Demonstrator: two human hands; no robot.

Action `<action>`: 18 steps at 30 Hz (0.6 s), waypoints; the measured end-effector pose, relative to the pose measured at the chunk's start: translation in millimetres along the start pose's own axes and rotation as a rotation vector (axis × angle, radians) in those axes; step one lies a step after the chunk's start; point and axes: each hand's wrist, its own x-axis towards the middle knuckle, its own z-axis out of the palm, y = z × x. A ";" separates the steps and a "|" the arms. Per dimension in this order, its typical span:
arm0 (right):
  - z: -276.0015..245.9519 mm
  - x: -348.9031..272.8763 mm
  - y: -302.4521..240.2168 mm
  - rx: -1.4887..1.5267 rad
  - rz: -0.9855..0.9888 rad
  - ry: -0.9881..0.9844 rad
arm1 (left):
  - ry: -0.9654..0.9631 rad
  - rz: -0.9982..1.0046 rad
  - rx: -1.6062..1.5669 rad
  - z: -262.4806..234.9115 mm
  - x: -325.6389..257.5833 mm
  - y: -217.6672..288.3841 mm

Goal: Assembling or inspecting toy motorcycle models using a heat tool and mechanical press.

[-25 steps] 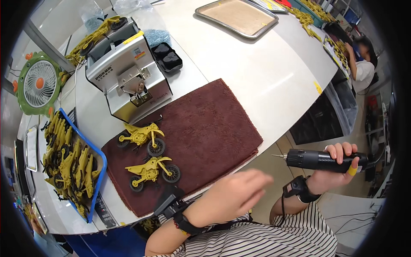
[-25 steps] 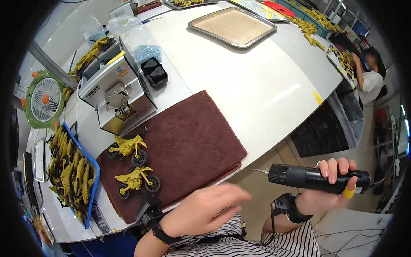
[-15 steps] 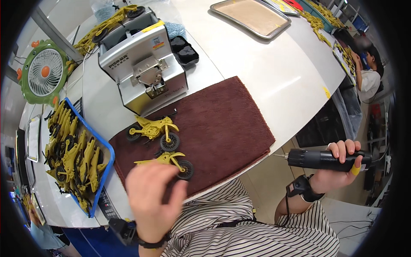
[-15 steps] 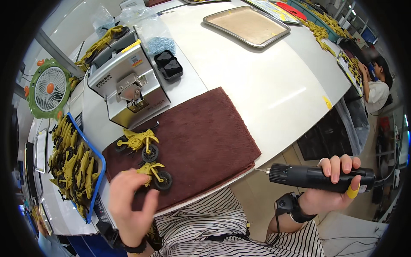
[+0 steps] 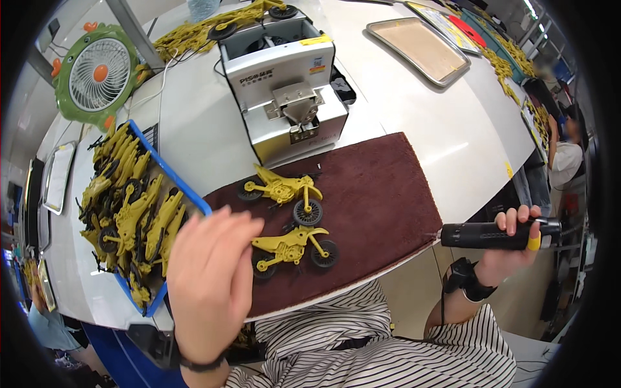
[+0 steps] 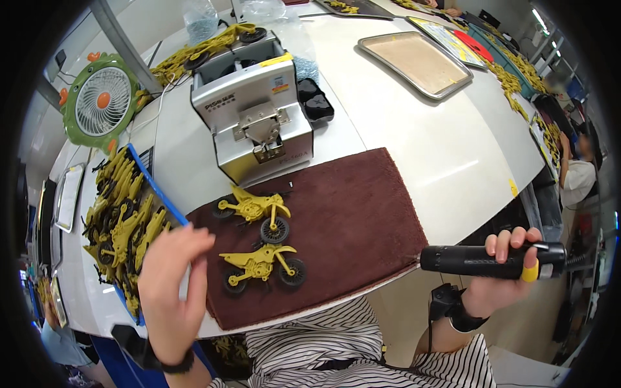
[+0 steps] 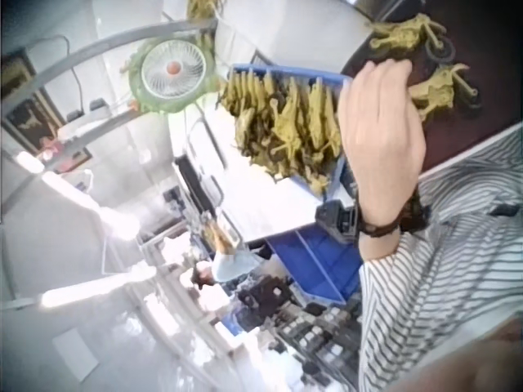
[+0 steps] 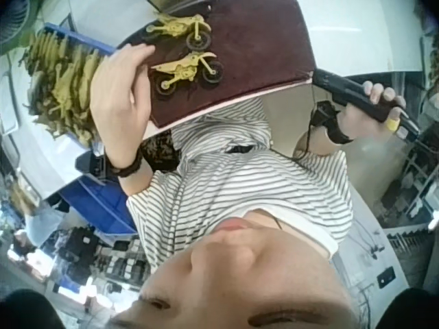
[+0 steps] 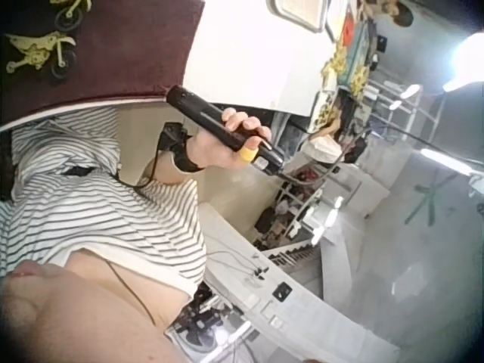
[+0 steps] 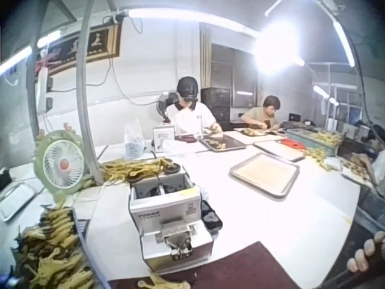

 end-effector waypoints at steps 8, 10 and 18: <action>28.8 -4.3 19.6 0.154 0.033 -0.027 | -0.207 0.121 -0.032 62.1 42.8 -34.3; 25.3 -7.1 18.6 0.133 0.021 -0.005 | -0.241 0.098 -0.012 67.7 43.1 -31.5; 16.0 -12.0 17.7 0.051 0.035 0.035 | -0.166 -0.028 -0.002 60.1 27.4 -25.0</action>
